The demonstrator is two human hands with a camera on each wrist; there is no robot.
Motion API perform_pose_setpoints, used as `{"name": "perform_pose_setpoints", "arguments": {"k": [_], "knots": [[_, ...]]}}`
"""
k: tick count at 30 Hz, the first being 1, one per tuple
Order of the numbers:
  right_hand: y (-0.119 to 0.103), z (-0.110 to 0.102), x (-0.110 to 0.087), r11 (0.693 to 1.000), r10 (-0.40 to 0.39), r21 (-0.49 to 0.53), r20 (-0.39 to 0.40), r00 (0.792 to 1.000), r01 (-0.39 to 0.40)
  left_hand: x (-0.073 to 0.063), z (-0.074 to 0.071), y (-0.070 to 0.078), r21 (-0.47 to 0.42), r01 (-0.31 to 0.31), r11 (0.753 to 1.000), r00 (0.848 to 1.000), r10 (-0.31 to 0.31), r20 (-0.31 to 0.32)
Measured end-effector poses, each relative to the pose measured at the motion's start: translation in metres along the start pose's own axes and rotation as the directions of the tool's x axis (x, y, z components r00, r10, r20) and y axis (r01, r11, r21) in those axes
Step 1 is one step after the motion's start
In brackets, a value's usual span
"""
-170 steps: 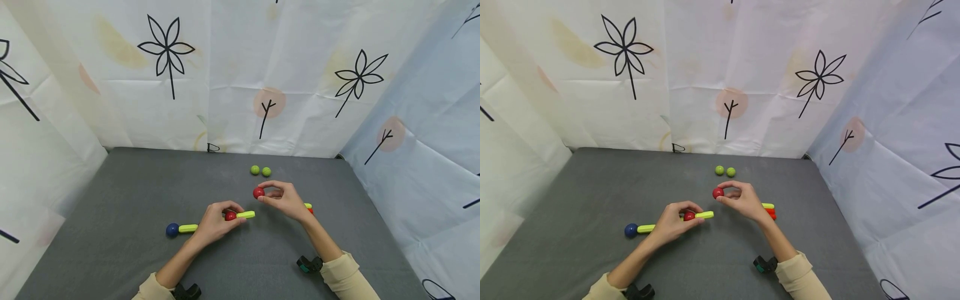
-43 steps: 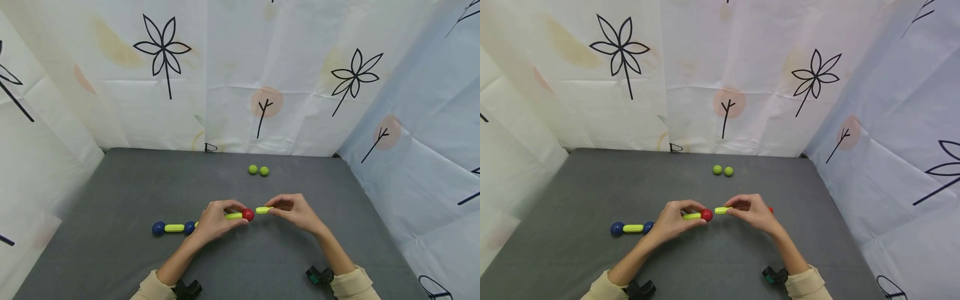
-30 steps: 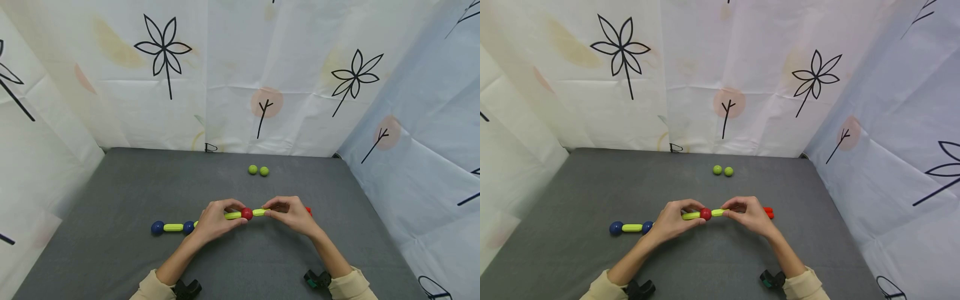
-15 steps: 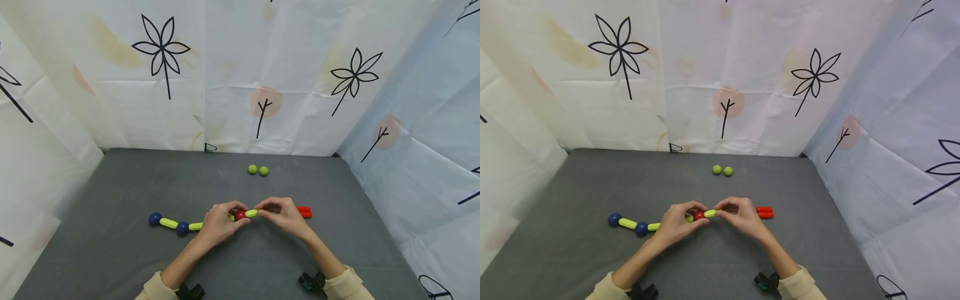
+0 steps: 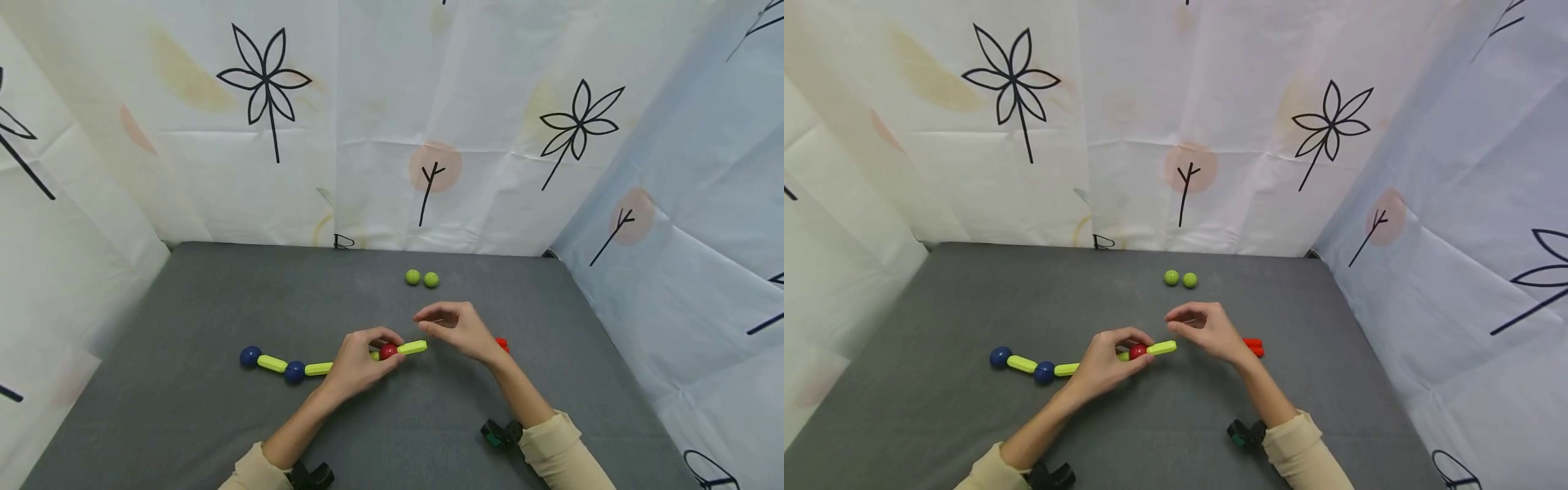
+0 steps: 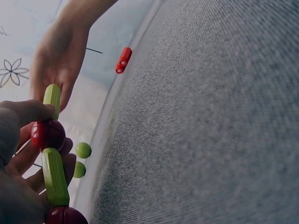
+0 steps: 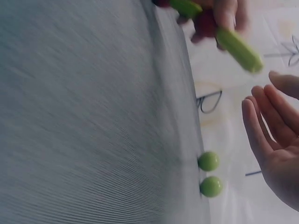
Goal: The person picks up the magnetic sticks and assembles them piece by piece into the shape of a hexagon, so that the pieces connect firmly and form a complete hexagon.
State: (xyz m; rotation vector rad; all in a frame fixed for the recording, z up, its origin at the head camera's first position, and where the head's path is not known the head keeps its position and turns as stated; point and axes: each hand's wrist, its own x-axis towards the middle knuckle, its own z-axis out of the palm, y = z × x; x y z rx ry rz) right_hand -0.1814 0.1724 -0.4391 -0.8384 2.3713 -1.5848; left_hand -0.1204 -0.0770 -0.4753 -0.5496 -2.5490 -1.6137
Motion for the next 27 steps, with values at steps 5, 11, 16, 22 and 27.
{"name": "perform_pose_setpoints", "arguments": {"k": [5,11,16,22,27], "knots": [[0.012,-0.013,0.033,0.996,0.074,-0.041,-0.099,0.992,-0.079,0.0,-0.001,0.0,-0.004,0.03,1.0,1.0,-0.03,0.006],[0.03,-0.016,0.07,0.984,0.146,-0.082,-0.165,0.975,-0.161,-0.001,-0.001,0.0,-0.01,0.037,0.999,0.999,-0.037,0.01],[0.042,-0.013,0.09,0.967,0.192,-0.133,-0.178,0.965,-0.217,0.0,0.0,-0.002,-0.014,0.021,1.0,1.0,-0.021,0.01],[0.05,-0.01,0.099,0.946,0.222,-0.195,-0.186,0.957,-0.258,-0.001,0.001,-0.002,-0.015,0.02,1.0,1.0,-0.02,0.006],[0.051,-0.007,0.095,0.941,0.23,-0.214,-0.156,0.961,-0.261,-0.001,0.001,-0.001,-0.013,0.031,0.999,0.999,-0.031,0.012]]}}
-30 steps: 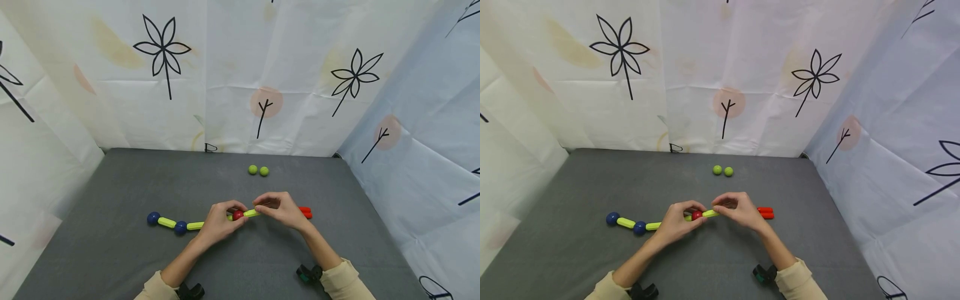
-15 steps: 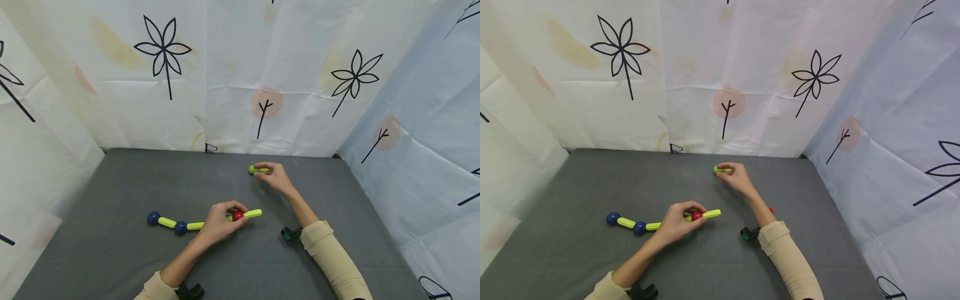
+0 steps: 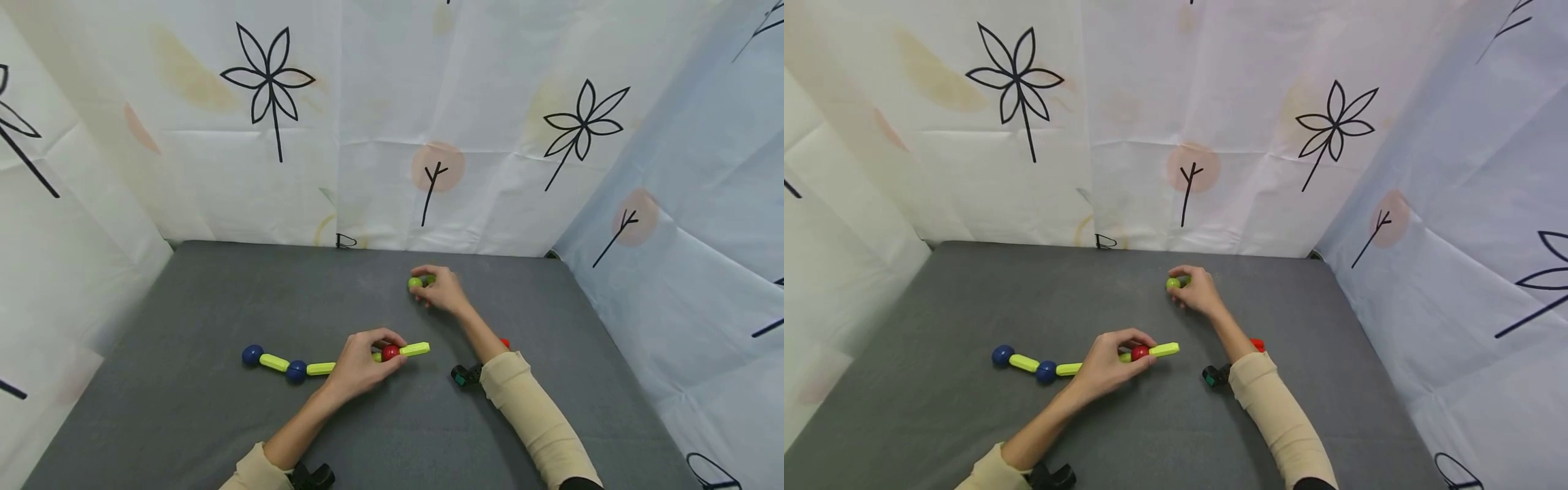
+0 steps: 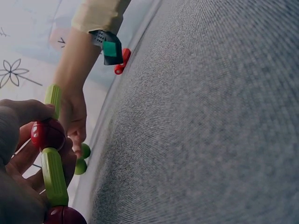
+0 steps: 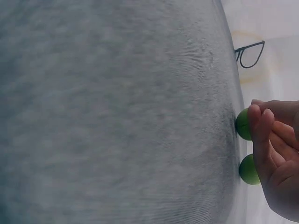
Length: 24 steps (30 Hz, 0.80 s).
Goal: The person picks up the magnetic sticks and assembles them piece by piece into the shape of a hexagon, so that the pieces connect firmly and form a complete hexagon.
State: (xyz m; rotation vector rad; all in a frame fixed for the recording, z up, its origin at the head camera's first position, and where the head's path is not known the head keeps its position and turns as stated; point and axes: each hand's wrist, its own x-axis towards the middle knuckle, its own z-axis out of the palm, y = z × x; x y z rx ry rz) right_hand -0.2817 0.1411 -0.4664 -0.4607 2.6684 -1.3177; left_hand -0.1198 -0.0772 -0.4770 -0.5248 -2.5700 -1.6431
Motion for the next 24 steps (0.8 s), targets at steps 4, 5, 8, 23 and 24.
{"name": "perform_pose_setpoints", "arguments": {"k": [4,5,8,23,24], "knots": [[0.001,0.001,-0.007,1.0,-0.009,-0.017,0.039,0.999,0.01,0.0,0.0,0.001,0.0,0.004,1.0,1.0,-0.004,0.007],[0.002,0.001,-0.009,1.0,-0.014,-0.018,0.047,0.999,0.014,0.0,0.0,0.001,-0.001,0.005,1.0,1.0,-0.005,0.008],[0.0,-0.002,-0.014,0.999,-0.036,-0.022,0.06,0.998,0.037,0.0,0.0,0.001,-0.001,0.004,1.0,1.0,-0.004,0.008],[-0.024,-0.027,-0.075,0.993,-0.086,0.089,0.044,0.995,0.082,0.001,0.0,0.0,0.003,0.006,1.0,1.0,-0.006,-0.002],[-0.026,-0.029,-0.081,0.992,-0.085,0.099,0.045,0.995,0.081,0.001,0.0,0.0,0.003,0.004,1.0,1.0,-0.004,-0.002]]}}
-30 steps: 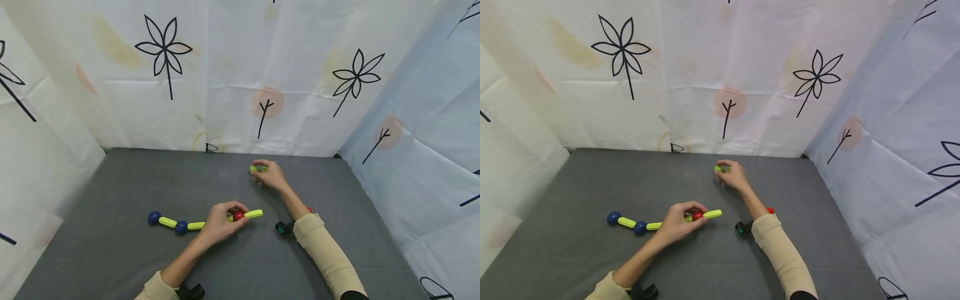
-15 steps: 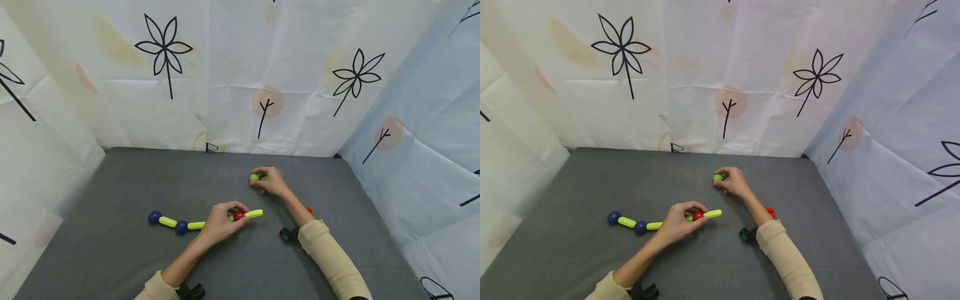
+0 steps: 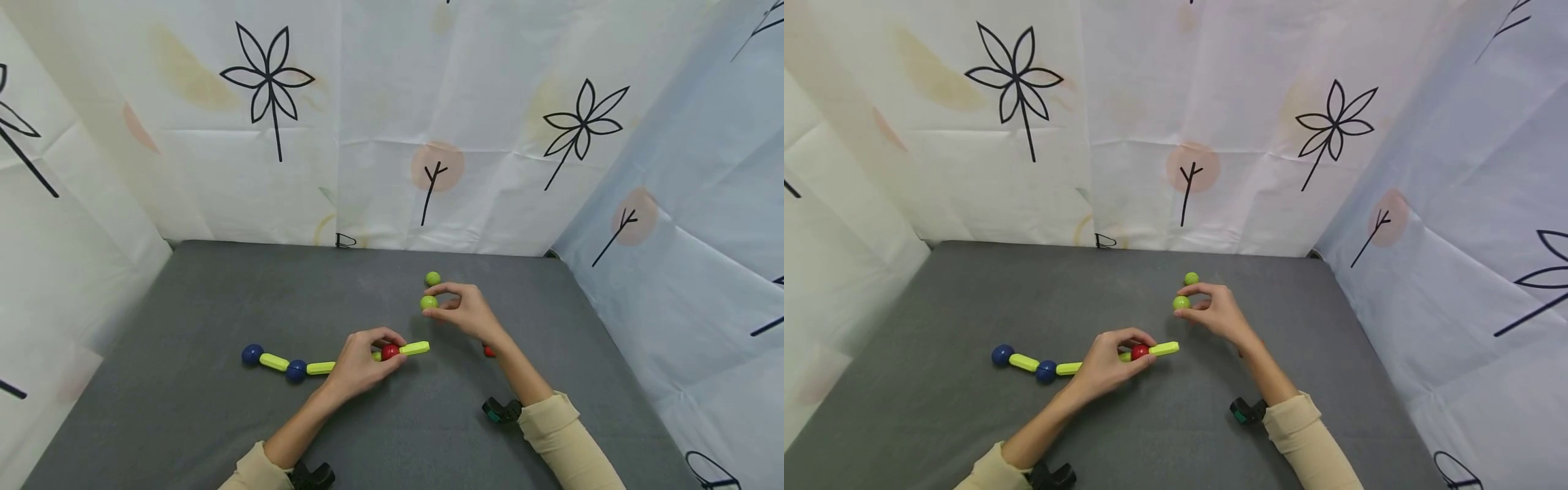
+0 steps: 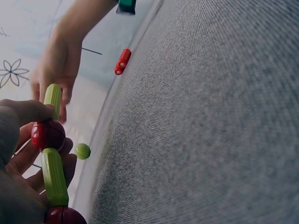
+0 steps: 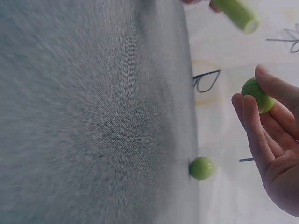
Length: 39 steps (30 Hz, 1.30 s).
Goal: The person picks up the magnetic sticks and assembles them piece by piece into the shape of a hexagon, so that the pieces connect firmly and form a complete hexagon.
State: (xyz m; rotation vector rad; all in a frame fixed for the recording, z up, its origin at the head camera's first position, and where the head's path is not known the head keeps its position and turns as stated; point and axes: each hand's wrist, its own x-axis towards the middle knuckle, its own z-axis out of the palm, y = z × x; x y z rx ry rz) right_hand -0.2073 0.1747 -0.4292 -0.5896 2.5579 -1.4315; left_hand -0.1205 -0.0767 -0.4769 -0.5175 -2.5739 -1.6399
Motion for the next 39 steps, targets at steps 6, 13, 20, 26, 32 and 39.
{"name": "perform_pose_setpoints", "arguments": {"k": [6,13,20,26,32,39], "knots": [[-0.007,-0.011,-0.029,0.999,-0.02,0.031,0.034,0.999,0.019,0.0,0.001,0.0,-0.005,-0.009,1.0,1.0,0.009,-0.001],[-0.001,-0.014,-0.053,0.997,-0.062,-0.044,0.082,0.995,0.066,0.0,0.001,0.001,-0.007,-0.004,1.0,1.0,0.004,-0.003],[0.002,-0.004,-0.061,0.994,-0.105,-0.024,0.127,0.986,0.109,0.001,0.0,0.0,-0.003,-0.025,1.0,1.0,0.025,0.006],[0.001,0.001,-0.061,0.994,-0.097,-0.029,0.113,0.989,0.101,0.003,0.0,0.0,0.002,-0.023,1.0,1.0,0.023,0.02],[0.004,0.001,-0.06,0.996,-0.087,-0.022,0.115,0.99,0.09,0.008,0.0,0.0,0.021,-0.007,1.0,0.999,0.006,0.031],[0.009,0.001,-0.057,0.998,-0.056,-0.017,0.128,0.99,0.058,0.02,0.002,-0.004,0.095,-0.006,0.995,0.999,0.002,0.051]]}}
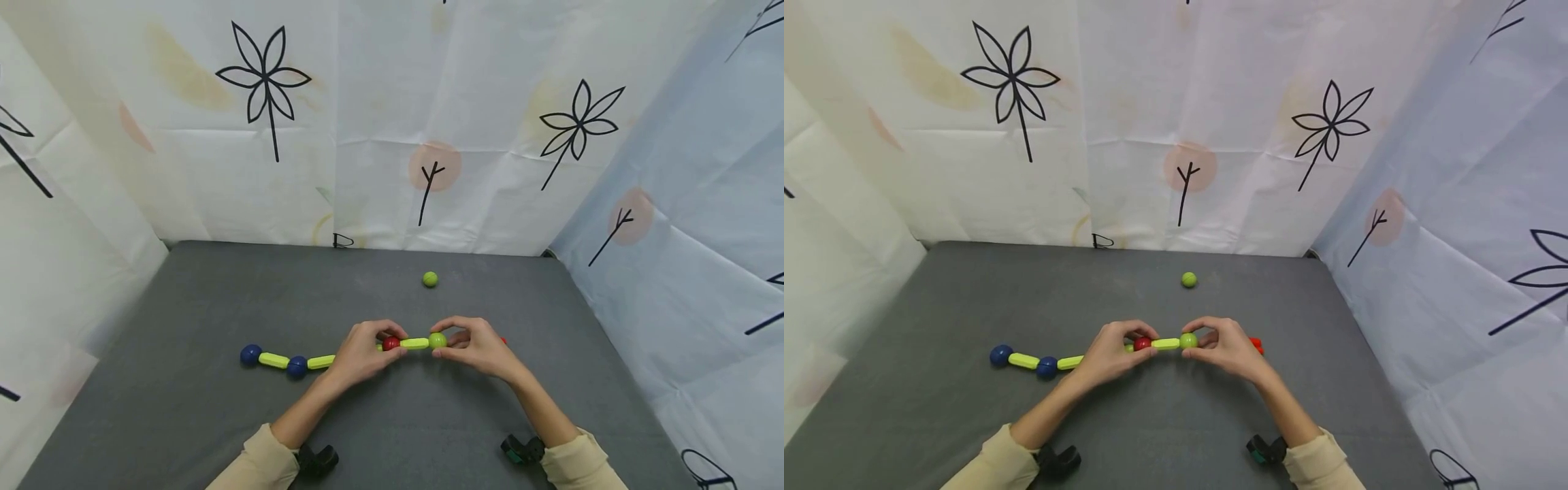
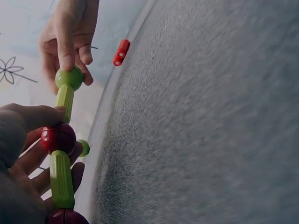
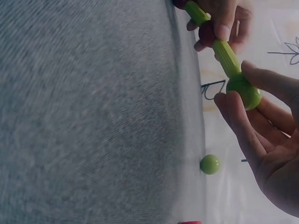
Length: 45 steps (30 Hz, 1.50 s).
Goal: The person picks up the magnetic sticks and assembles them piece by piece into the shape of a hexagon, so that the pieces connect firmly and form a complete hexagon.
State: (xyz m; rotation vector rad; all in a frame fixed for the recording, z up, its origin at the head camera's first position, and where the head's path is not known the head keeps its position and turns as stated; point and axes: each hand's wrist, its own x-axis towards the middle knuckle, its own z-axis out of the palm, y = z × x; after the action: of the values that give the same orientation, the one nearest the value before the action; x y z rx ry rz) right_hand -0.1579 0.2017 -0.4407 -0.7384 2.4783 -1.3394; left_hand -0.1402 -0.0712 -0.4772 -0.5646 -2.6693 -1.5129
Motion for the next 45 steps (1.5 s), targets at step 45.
{"name": "perform_pose_setpoints", "arguments": {"k": [45], "knots": [[0.019,0.009,0.009,0.992,0.103,-0.067,-0.011,0.995,-0.104,-0.031,-0.158,-0.064,0.133,-0.014,0.991,0.858,-0.056,0.511]]}}
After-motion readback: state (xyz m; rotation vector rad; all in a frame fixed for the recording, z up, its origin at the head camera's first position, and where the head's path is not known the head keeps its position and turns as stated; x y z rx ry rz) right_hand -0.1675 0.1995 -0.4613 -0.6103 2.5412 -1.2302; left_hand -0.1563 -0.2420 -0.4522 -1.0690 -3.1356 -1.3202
